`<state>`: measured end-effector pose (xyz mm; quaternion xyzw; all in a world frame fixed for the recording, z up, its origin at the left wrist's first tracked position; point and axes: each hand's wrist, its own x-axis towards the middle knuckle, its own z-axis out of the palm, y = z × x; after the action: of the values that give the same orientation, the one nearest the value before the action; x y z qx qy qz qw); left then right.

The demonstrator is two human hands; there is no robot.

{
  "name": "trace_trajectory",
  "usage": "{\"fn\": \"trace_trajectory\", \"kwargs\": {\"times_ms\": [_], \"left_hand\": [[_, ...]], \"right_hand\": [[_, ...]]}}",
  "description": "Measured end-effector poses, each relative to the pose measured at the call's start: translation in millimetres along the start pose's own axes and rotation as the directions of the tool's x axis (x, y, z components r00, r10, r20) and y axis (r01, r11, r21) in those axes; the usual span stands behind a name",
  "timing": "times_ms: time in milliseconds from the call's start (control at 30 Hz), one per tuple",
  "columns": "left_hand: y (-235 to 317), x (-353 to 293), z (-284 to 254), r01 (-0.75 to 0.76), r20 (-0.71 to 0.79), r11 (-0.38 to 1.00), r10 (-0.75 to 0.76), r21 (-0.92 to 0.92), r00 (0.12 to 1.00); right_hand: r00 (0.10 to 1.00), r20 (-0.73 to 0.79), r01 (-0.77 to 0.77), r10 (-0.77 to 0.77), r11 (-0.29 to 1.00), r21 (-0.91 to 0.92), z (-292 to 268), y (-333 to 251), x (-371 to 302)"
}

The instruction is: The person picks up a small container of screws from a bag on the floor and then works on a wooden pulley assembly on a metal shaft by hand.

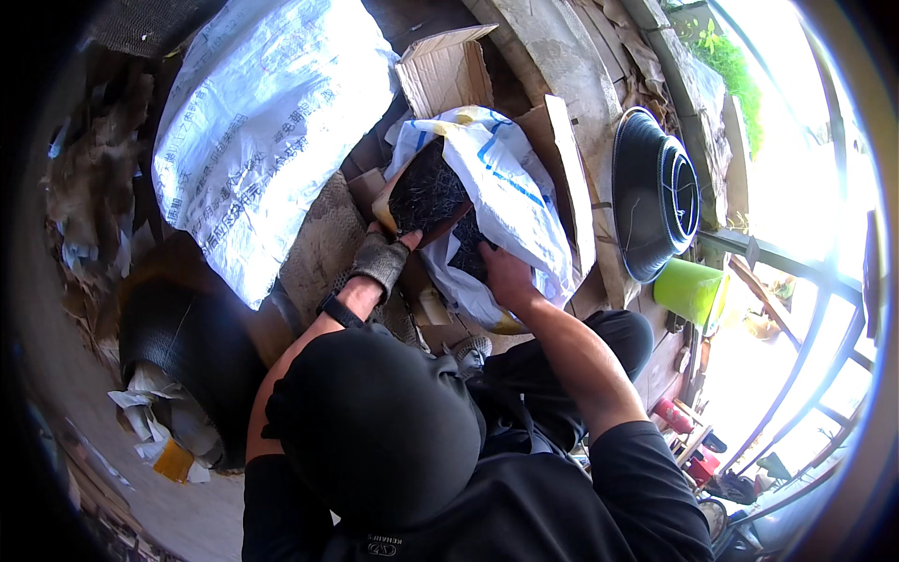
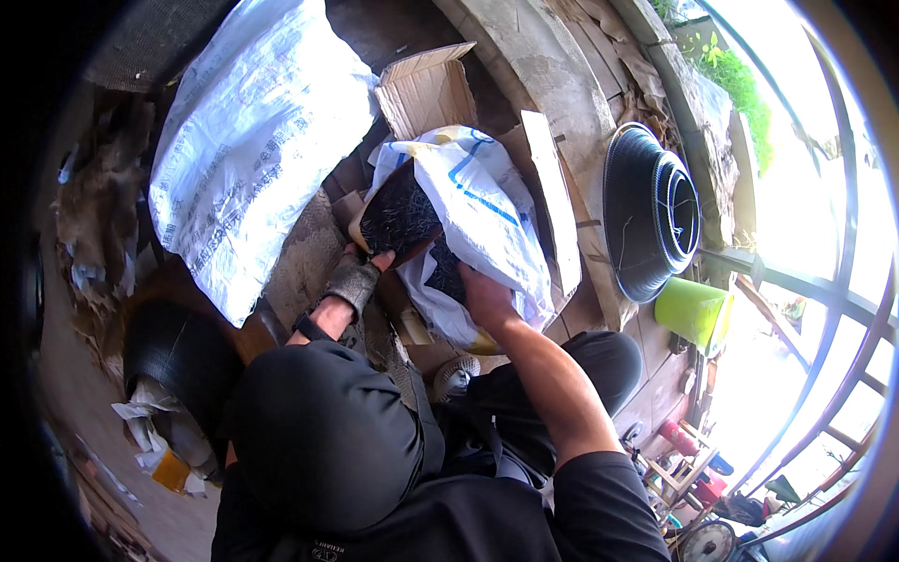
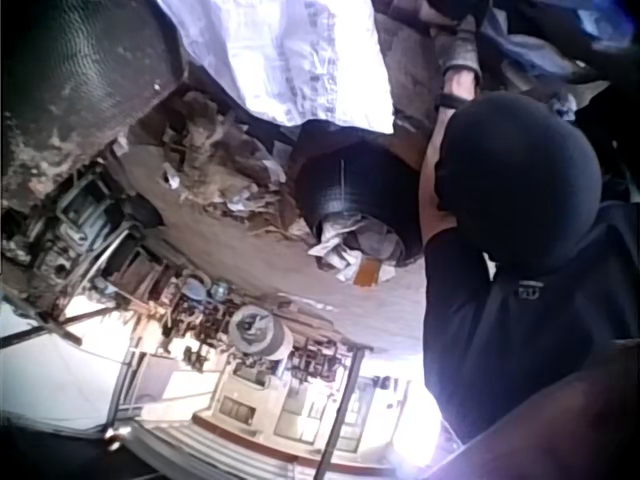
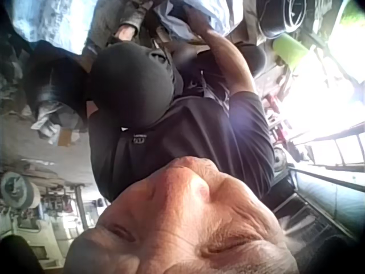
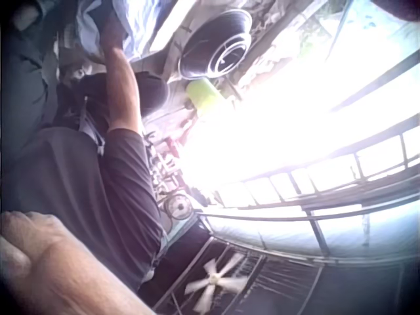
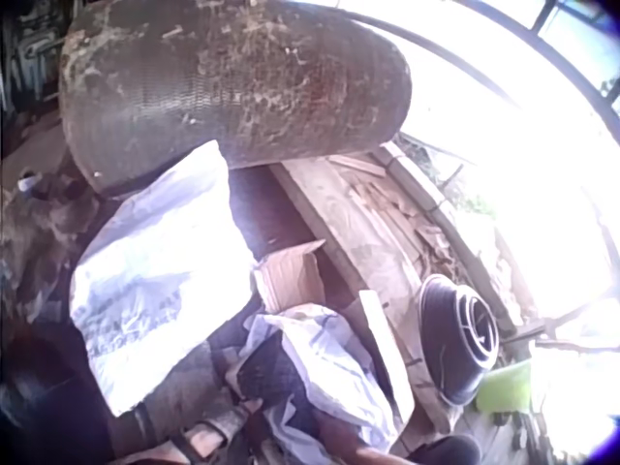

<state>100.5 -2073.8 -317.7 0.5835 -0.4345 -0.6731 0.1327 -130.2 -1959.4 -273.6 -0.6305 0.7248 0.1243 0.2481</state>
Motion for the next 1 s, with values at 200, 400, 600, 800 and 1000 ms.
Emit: {"fn": "trace_trajectory", "kwargs": {"times_ms": [200, 400, 600, 800, 1000], "left_hand": [[-2.9, 2.6, 0.9, 0.038, -0.007, 0.999, -0.038, 0.009, 0.999], [-5.9, 2.6, -1.1, 0.003, 0.008, 1.0, -0.003, 0.01, 1.0], [-3.7, 1.5, -3.4, -0.047, 0.029, 0.998, 0.048, -0.035, 0.998], [-3.5, 1.2, -3.7, -0.048, -0.003, 0.999, 0.048, 0.015, 0.999], [16.6, -3.9, -5.7, -0.056, -0.034, 0.998, 0.056, 0.005, 0.998]], "right_hand": [[0.997, -0.072, 0.022, -0.023, 1.0, -0.008, 7.4, 3.7, -3.7], [0.985, -0.173, 0.038, -0.021, 0.995, 0.092, 11.1, 9.6, -2.1], [0.966, -0.257, 0.071, -0.039, 0.99, 0.118, -8.4, 7.7, 14.6], [0.991, 0.081, -0.123, 0.105, 0.955, 0.269, -69.2, 6.9, 26.7], [0.976, 0.04, -0.206, 0.215, 0.845, 0.494, -105.8, 4.0, 26.6]]}}
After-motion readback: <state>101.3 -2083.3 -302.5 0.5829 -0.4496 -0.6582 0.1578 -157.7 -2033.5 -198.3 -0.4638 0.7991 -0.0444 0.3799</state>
